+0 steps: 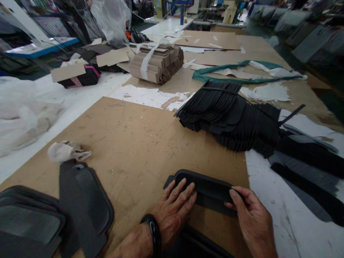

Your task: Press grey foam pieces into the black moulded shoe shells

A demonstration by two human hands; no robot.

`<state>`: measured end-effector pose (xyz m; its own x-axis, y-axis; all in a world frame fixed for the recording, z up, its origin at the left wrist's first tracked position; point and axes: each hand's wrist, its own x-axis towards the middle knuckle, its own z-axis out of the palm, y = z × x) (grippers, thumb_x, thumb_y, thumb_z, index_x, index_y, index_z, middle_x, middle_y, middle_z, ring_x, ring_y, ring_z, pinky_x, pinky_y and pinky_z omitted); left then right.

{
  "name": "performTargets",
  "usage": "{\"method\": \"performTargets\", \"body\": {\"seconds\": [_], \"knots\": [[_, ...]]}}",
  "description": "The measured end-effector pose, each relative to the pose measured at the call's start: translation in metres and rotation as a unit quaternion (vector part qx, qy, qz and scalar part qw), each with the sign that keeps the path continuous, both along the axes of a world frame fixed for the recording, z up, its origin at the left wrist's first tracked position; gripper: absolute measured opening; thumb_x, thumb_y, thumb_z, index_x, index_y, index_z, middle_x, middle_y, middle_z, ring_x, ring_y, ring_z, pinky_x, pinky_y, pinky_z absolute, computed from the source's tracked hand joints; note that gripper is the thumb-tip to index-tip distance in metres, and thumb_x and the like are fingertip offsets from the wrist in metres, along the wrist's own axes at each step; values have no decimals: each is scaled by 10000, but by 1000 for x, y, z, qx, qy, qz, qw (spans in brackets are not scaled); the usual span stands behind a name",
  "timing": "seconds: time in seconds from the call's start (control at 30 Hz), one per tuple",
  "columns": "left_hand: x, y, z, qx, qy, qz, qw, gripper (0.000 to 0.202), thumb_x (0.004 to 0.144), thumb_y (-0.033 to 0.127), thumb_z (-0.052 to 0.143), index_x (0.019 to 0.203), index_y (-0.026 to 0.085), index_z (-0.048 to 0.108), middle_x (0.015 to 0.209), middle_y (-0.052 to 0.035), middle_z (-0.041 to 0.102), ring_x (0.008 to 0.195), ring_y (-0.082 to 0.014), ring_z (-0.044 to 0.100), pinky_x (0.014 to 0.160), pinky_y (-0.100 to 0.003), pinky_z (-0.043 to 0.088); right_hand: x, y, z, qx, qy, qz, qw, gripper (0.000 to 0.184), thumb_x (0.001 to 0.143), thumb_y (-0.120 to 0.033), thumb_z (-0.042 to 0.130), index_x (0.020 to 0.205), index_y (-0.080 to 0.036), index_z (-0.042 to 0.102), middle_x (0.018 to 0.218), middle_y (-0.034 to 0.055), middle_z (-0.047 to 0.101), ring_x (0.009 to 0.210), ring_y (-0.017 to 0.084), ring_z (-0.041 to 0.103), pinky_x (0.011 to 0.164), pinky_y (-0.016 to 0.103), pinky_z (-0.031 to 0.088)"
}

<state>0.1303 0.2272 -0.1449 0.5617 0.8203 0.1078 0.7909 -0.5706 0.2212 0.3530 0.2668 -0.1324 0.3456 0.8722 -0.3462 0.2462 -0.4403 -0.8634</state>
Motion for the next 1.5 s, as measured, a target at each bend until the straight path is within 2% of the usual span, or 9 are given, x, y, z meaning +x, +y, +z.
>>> {"method": "performTargets", "body": {"seconds": [0.2,0.33,0.47,0.67,0.9,1.0,1.23,1.4,1.5], "knots": [[2,0,5,1,32,-3,999,567,819,103,443,1362,166,295,1459,-33,223,1344,-249,116,1073,-418,234,-3,2,0,-12,7,-11,1000,525,659,-571,612,943,-132,560,872,11,569,590,112,619,574,196,535],[1,-1,7,-10,39,6,999,573,816,108,435,1365,190,293,1460,-5,219,1344,-266,100,1059,-466,236,-2,2,-2,-21,-4,-7,1000,527,660,-573,613,957,-141,561,870,2,570,600,107,623,586,177,530],[-5,-6,5,-15,11,29,999,607,769,89,455,1346,236,334,1454,-17,236,1340,-290,108,1047,-515,217,0,2,-3,-21,-6,-10,1000,532,664,-575,609,968,-142,556,845,-1,573,585,102,620,577,168,521],[-7,-10,4,-1,9,51,999,593,762,114,467,1331,244,363,1438,-18,275,1331,-293,142,1041,-492,243,-5,4,1,-21,-13,-20,999,564,625,-596,618,933,-126,567,839,20,585,578,123,625,557,187,527],[-6,-9,1,8,30,52,998,607,789,109,441,1367,231,298,1434,-11,285,1326,-279,156,1042,-472,232,-8,5,2,-8,-33,-19,999,543,636,-588,607,917,-125,571,815,34,595,560,135,623,541,214,531],[-5,-7,2,20,37,57,998,588,806,145,445,1368,233,296,1420,3,316,1318,-264,178,1047,-447,216,-8,4,0,-3,-39,-8,999,515,676,-577,583,934,-131,569,840,44,602,570,140,626,537,224,528],[-4,5,12,39,44,71,996,534,862,360,450,1360,226,312,1337,11,437,1246,-241,294,1014,-400,240,-1,3,4,-15,-21,31,999,486,762,-544,511,1044,-151,564,931,64,610,611,135,633,573,240,532],[-6,11,10,59,66,44,995,565,840,371,490,1358,222,321,1288,-9,484,1182,-244,358,949,-380,286,9,-1,1,-2,-45,20,999,492,715,-507,576,1056,-153,579,883,68,626,626,137,611,527,233,522],[-8,13,7,66,71,41,994,560,835,368,499,1352,234,333,1265,-17,498,1157,-241,385,922,-371,302,13,-2,-3,23,-61,34,997,428,734,-458,570,1030,-151,596,852,68,629,678,147,614,586,255,536]]}}
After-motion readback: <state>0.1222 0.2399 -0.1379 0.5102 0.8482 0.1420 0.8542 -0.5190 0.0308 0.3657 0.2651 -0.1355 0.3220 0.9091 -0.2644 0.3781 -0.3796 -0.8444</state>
